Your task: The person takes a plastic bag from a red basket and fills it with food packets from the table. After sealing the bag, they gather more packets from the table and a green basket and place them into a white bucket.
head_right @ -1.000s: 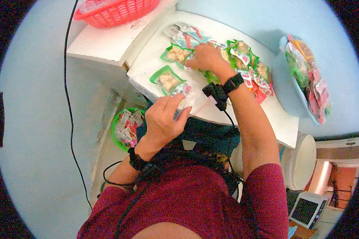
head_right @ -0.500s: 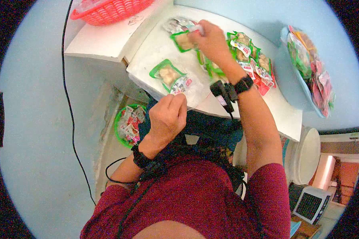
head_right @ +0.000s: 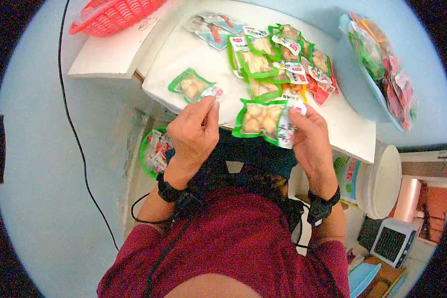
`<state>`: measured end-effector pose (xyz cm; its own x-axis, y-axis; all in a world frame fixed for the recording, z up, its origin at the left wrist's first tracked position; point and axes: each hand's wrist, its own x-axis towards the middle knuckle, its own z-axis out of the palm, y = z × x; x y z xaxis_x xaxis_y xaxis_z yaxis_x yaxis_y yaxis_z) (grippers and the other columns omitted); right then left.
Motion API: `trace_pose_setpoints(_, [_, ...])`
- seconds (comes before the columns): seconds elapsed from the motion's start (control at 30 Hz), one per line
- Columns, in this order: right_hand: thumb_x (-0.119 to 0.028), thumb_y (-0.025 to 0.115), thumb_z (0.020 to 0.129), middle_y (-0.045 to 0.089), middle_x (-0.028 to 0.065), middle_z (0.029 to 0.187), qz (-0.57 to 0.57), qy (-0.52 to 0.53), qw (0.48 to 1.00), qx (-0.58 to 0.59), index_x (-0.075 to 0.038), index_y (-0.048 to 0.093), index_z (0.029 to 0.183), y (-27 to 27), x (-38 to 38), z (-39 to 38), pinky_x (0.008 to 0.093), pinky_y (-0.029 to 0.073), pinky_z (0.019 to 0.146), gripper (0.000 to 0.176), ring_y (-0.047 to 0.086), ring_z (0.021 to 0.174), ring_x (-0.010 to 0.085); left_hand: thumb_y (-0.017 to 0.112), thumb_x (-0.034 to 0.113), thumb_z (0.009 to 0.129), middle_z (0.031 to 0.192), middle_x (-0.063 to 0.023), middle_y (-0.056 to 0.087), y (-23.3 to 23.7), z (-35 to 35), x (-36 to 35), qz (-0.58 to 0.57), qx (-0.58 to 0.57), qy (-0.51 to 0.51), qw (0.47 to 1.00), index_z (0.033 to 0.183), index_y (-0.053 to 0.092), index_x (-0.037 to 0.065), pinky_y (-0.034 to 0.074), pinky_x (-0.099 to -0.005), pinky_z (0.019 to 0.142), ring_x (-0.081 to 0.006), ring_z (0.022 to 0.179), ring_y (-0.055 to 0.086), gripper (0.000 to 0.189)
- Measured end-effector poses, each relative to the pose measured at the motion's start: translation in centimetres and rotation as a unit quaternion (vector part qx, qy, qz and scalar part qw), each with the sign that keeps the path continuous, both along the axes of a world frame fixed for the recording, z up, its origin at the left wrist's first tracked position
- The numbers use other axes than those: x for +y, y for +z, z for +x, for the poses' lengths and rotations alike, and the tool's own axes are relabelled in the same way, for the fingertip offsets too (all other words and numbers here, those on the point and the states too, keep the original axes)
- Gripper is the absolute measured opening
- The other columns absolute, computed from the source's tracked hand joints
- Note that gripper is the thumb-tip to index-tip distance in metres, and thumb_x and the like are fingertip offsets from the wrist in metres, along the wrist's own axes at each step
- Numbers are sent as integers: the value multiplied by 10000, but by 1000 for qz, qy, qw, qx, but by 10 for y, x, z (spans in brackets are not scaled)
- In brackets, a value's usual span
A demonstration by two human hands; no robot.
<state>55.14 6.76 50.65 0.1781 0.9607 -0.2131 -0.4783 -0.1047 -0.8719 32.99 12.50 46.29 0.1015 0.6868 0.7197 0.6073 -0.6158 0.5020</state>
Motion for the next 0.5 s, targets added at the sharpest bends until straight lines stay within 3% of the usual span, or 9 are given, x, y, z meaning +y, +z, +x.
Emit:
trace_pose_setpoints(0.17, [-43,525,952,635,148,1182,9,5,997,82,42,496,1246,-7,5,-23,373,545,914,308,651,1044,222,713,105,815,703,-71,598,4,4,-3,2,25,-1,1000,982,660,67,483,-353,513,-255,602,617,180])
trace_pose_setpoints(0.27, [-31,513,948,625,154,1198,10,3,990,144,49,495,1245,-18,13,-31,393,509,975,308,634,1081,243,710,104,823,707,-85,611,5,4,-4,-3,16,0,1000,994,673,65,488,-356,519,-259,596,619,179])
trace_pose_setpoints(0.37, [-13,498,943,616,158,1209,33,75,978,190,57,490,1243,-15,18,-49,408,471,1023,309,609,1125,259,706,83,834,738,-123,654,11,4,-5,-15,11,-4,1000,1006,696,55,505,-365,538,-277,607,639,174])
trace_pose_setpoints(0.5, [-6,469,946,611,150,1214,27,55,976,208,43,500,1242,-28,32,-70,407,450,1032,301,581,1152,256,704,84,836,749,-127,661,12,3,-5,-10,18,-11,1000,1007,696,51,509,-373,539,-285,621,647,174])
